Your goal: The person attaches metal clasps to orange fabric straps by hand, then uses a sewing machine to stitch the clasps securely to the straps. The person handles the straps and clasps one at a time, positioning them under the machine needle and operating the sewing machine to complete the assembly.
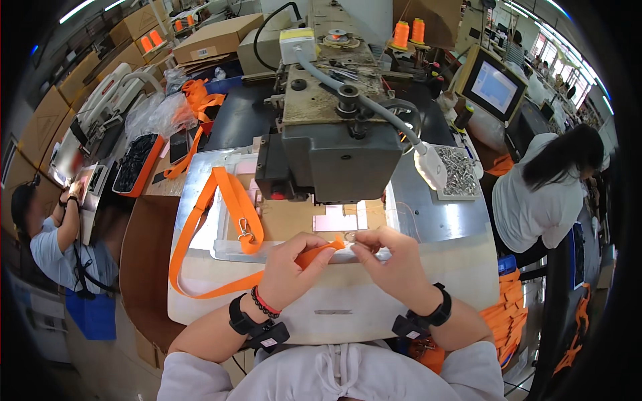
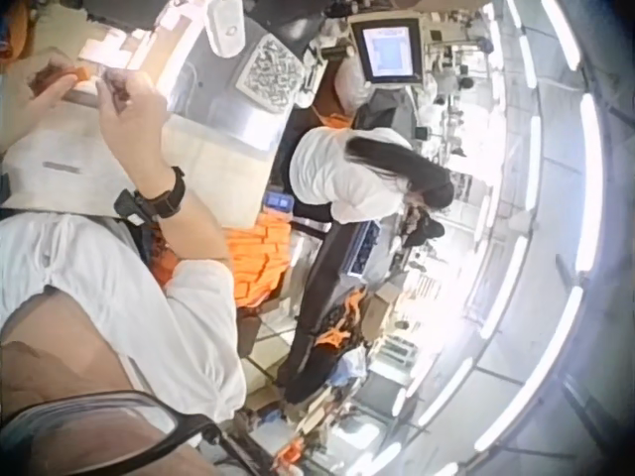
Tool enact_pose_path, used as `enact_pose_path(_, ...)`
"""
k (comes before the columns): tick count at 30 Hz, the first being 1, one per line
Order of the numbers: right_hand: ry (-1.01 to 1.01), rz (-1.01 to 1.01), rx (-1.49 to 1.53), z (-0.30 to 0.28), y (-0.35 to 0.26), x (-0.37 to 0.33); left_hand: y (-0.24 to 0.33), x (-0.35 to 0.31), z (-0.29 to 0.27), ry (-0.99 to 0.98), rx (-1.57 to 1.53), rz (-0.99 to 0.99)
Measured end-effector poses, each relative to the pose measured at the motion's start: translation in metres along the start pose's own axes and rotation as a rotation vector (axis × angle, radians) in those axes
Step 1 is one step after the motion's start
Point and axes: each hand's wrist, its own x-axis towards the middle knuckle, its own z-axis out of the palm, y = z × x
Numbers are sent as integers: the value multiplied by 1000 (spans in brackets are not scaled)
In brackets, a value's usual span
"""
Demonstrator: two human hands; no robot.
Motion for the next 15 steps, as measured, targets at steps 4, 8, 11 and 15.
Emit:
enact_pose_path(4,19,13,3,6,-9,-8,1,1,3,66,164,137)
enact_pose_path(8,69,-129,-41,16,-10,-13,-1,-1,6,56,211,160)
enact_pose_path(11,73,-190,-76,19,-8,-13,-2,-3,9,56,163,189)
enact_pose_path(15,83,-149,-36,21,-5,-12,2,-2,9,95,87,184)
